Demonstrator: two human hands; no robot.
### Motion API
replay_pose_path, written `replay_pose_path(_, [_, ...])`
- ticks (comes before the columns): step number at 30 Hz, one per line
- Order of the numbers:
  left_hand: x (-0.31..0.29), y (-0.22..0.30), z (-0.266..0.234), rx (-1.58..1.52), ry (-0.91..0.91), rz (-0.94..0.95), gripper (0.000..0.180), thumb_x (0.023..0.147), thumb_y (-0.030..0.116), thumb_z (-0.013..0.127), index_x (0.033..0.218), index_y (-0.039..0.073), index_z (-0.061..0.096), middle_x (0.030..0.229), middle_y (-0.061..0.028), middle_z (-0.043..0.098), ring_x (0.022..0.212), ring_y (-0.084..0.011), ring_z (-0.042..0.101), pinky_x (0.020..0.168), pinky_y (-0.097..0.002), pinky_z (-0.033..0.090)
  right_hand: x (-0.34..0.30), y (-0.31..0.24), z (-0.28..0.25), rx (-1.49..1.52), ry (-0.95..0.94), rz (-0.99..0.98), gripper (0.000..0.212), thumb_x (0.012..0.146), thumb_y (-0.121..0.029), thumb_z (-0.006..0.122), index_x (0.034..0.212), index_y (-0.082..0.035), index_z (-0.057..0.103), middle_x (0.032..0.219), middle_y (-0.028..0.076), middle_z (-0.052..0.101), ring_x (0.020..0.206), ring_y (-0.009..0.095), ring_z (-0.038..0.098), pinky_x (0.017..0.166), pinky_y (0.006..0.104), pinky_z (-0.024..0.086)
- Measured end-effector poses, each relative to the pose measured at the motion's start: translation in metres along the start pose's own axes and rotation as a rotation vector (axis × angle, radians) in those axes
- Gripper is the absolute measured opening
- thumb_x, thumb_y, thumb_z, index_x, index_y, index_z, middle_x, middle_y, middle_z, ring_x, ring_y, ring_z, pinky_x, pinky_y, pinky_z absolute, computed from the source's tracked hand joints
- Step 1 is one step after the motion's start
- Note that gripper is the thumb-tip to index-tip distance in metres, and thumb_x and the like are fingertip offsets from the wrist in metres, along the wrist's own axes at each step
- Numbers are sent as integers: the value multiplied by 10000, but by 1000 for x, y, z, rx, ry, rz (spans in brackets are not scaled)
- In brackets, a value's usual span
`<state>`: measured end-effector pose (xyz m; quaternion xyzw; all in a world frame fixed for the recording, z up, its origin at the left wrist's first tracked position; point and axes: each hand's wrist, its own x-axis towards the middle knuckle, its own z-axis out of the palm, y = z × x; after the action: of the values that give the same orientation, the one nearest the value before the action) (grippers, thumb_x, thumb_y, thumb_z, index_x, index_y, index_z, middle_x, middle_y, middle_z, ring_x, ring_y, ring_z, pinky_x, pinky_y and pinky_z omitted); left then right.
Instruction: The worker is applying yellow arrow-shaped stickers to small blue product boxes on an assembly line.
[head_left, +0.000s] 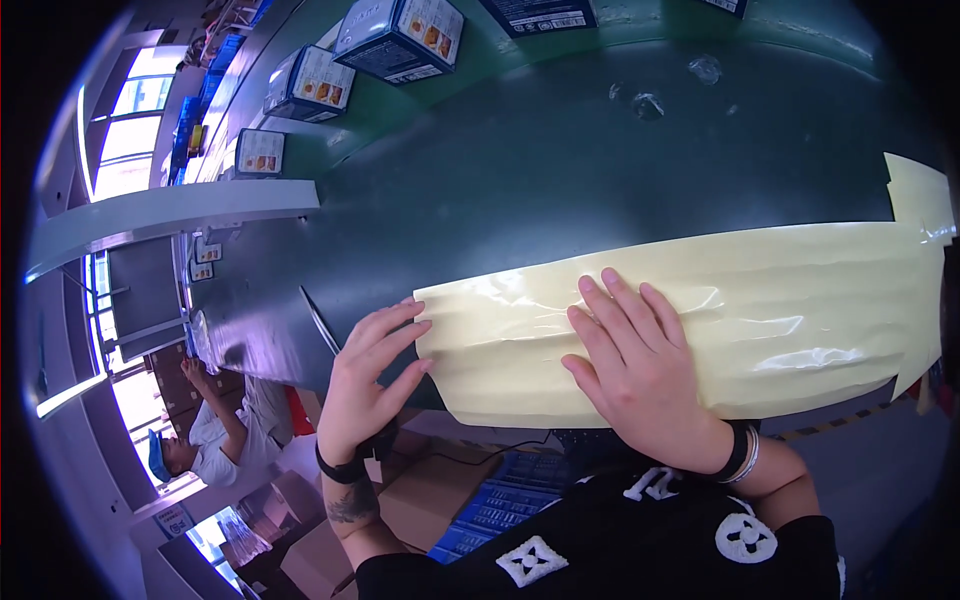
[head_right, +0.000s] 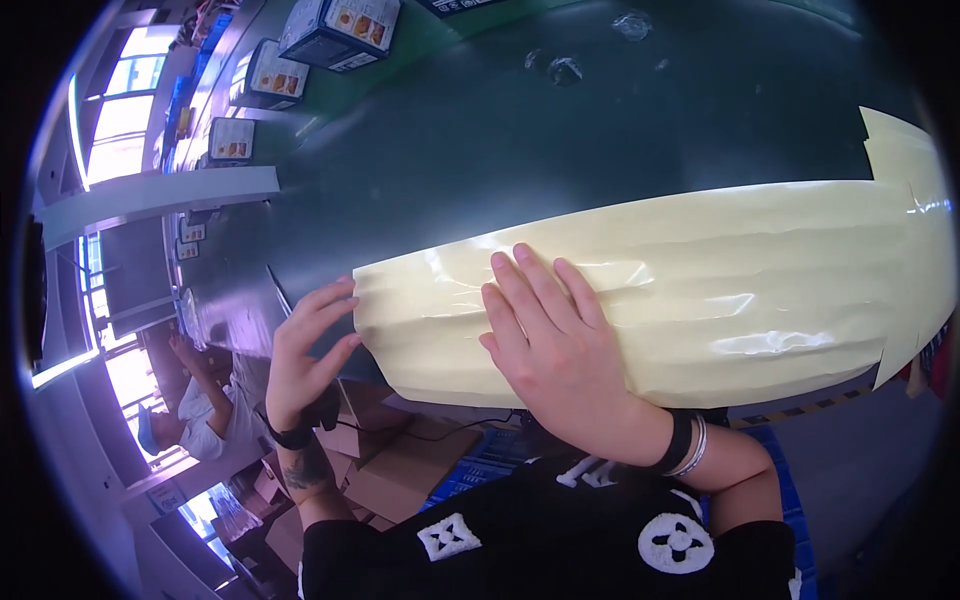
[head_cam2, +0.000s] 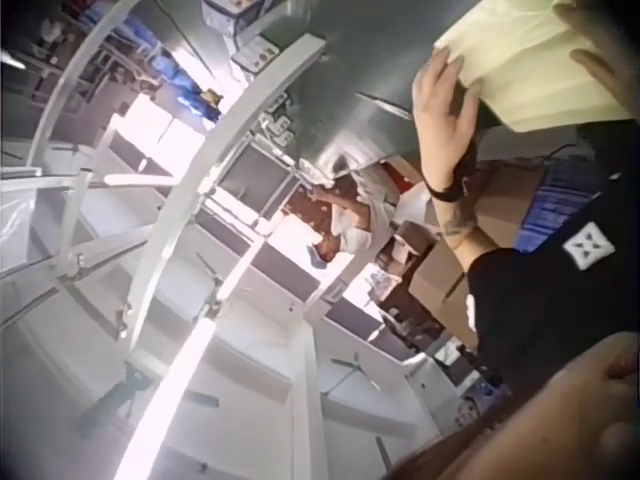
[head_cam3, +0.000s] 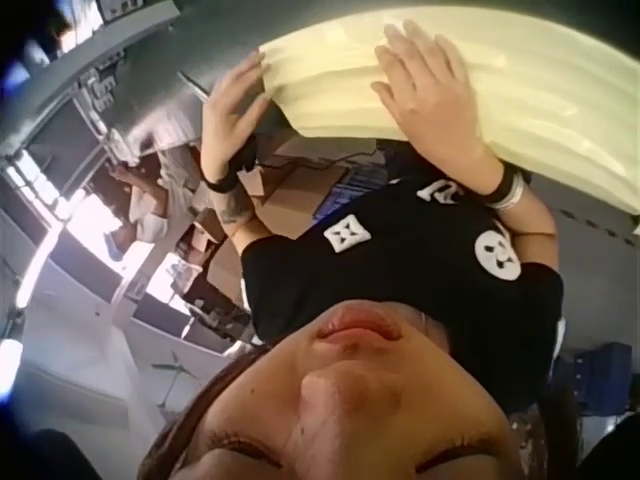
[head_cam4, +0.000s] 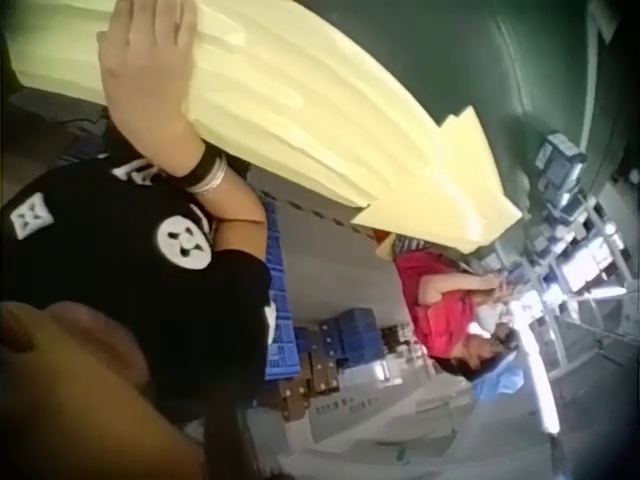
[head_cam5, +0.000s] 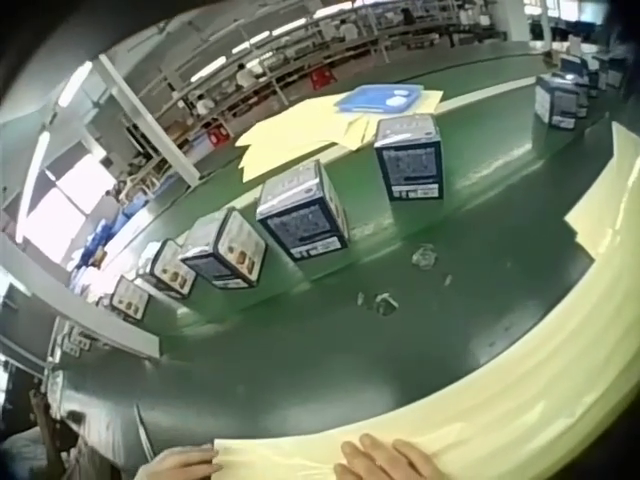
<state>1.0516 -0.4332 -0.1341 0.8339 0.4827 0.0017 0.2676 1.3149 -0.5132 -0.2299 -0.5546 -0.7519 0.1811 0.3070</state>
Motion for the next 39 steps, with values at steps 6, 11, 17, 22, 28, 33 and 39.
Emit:
replay_pose_path(6, [-17,-17,37,126,146,9,372,776,84,730,1136,24,655,1247,-118,618,1196,-321,551,1059,-457,380,-1,1,2,9,9,14,383,810,-185,701,1122,17,610,1270,178,573,1254,335,488,1043,478,351])
replay_pose_path(11, [-23,-30,55,153,263,94,351,775,68,727,1116,18,662,1232,-126,623,1184,-321,559,1015,-443,420,-2,0,2,4,23,16,377,807,-179,707,1116,14,611,1264,180,576,1245,339,494,1034,478,357])
replay_pose_path(17, [-25,-28,64,214,369,150,319,745,30,742,1057,11,678,1155,-128,653,1113,-304,601,934,-426,478,-2,2,2,0,28,17,372,808,-180,708,1114,9,612,1260,177,579,1243,335,497,1031,476,359])
replay_pose_path(22, [-22,-27,69,258,474,230,253,714,-11,756,959,4,697,1030,-122,695,1004,-302,654,911,-426,498,-1,4,3,16,36,16,375,805,-177,709,1116,8,611,1256,176,582,1243,332,498,1030,476,360])
replay_pose_path(28, [-25,-23,67,326,519,274,175,709,-36,750,872,5,702,959,-128,709,959,-312,675,947,-451,483,1,5,3,14,31,17,378,810,-193,702,1119,7,616,1266,177,574,1252,327,491,1040,473,355])
replay_pose_path(33, [-33,-8,4,-238,484,169,174,665,7,779,812,0,685,1050,-172,687,1081,-352,627,978,-487,448,1,0,2,-14,25,1,386,814,-211,690,1123,8,616,1281,172,562,1265,325,478,1050,464,350])
replay_pose_path(39, [119,98,-40,-36,147,459,180,683,31,765,848,12,696,1144,-147,661,1093,-314,616,946,-395,459,-2,15,7,-59,47,12,395,828,-234,668,1134,8,609,1287,165,555,1270,317,468,1055,455,346])
